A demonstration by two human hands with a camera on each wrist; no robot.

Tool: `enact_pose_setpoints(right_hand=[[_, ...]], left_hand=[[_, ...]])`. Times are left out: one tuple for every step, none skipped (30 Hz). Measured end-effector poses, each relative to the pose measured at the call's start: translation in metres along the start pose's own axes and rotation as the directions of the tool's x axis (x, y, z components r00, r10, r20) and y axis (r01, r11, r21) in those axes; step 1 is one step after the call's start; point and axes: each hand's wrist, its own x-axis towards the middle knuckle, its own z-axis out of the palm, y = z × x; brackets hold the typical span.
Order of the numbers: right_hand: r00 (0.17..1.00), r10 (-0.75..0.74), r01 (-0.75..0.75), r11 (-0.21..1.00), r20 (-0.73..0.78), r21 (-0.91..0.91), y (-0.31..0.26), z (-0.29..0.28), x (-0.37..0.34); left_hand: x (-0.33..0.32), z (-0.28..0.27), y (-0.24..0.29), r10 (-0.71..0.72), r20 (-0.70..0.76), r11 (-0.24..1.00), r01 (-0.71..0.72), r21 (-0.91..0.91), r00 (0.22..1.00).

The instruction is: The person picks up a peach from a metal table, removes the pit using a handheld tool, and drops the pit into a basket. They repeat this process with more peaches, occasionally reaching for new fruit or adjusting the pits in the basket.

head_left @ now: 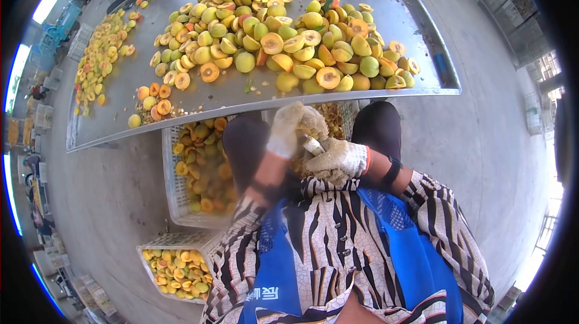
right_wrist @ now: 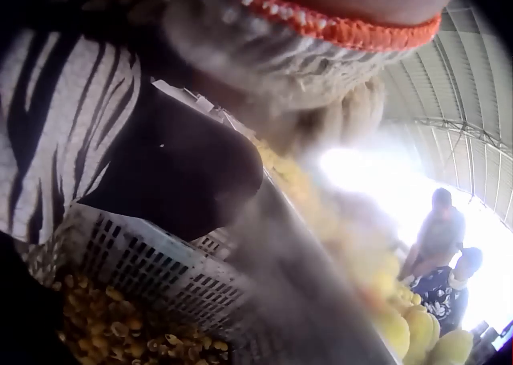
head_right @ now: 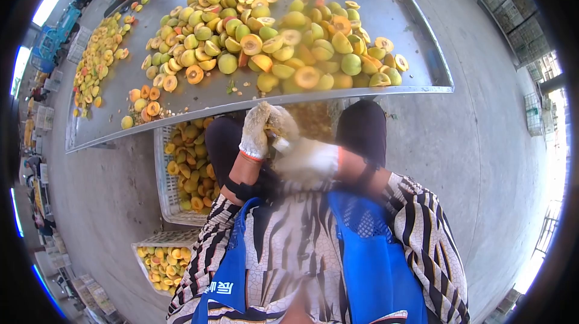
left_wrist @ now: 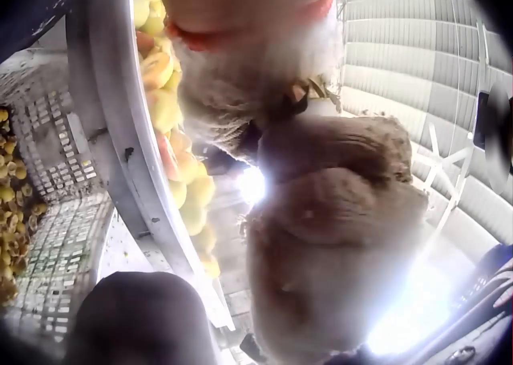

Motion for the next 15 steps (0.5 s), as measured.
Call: enact_pose_setpoints(right_hand=[[0.993, 0.099, -0.111, 0.971, 0.063, 0.214, -0.004, -0.001, -0.004], [0.973, 0.18, -0.225, 0.885, 0.146, 0.408, -0.009, -0.002, -0.007], [0.965, 0.213, -0.261, 0.841, 0.153, 0.473, -0.012, 0.001, -0.009], [0.955, 0.189, -0.282, 0.81, 0.227, 0.514, -0.011, -0.001, -0.008], [0.942, 0.159, -0.304, 0.777, 0.296, 0.551, -0.011, -0.005, -0.007], [0.924, 0.126, -0.33, 0.742, 0.362, 0.583, -0.011, -0.009, -0.007], [0.914, 0.127, -0.339, 0.759, 0.385, 0.556, -0.008, -0.012, -0.007], [0.904, 0.127, -0.348, 0.774, 0.408, 0.529, -0.004, -0.015, -0.006], [0.893, 0.129, -0.356, 0.788, 0.43, 0.502, -0.001, -0.017, -0.006], [0.946, 0.021, -0.122, 0.947, 0.323, 0.296, 0.001, -0.018, -0.007], [0.962, -0.121, 0.115, 0.993, 0.245, 0.038, 0.0, -0.021, -0.007], [0.982, -0.087, 0.11, 0.986, 0.169, -0.128, -0.005, -0.022, -0.005], [0.994, -0.052, 0.077, 0.953, 0.091, -0.293, -0.011, -0.022, -0.003], [1.0, -0.017, 0.021, 0.898, 0.013, -0.439, -0.017, -0.023, -0.001], [0.983, -0.104, -0.007, 0.803, -0.152, -0.596, -0.016, -0.008, 0.005]], left_hand=[[-0.001, 0.0, -0.002, -0.015, 0.033, 0.999, 0.017, -0.051, 0.999], [0.0, 0.0, -0.002, -0.026, 0.068, 0.994, 0.033, -0.102, 0.997], [0.0, 0.003, 0.002, -0.033, 0.101, 0.987, 0.048, -0.151, 0.994], [-0.003, 0.004, 0.006, -0.105, 0.054, 0.975, 0.113, -0.191, 0.993], [-0.005, 0.008, 0.012, -0.177, 0.012, 0.957, 0.174, -0.233, 0.984], [-0.006, 0.011, 0.017, -0.248, -0.027, 0.932, 0.231, -0.279, 0.968], [-0.003, 0.009, 0.015, -0.21, -0.019, 0.912, 0.189, -0.364, 0.977], [0.001, 0.005, 0.01, -0.173, -0.015, 0.883, 0.148, -0.446, 0.985], [0.004, 0.005, 0.011, -0.136, -0.013, 0.844, 0.109, -0.525, 0.991], [0.002, 0.003, 0.014, -0.156, -0.145, 0.839, 0.054, -0.541, 0.977], [0.001, -0.004, 0.023, -0.174, -0.272, 0.836, -0.004, -0.548, 0.947], [0.002, -0.013, 0.035, -0.187, -0.392, 0.835, -0.065, -0.547, 0.901], [0.0, -0.033, 0.039, -0.055, -0.444, 0.839, -0.2, -0.507, 0.894], [-0.004, -0.056, 0.043, 0.076, -0.487, 0.824, -0.33, -0.46, 0.87], [-0.008, -0.073, 0.053, 0.216, -0.615, 0.933, -0.345, -0.098, 0.758]])
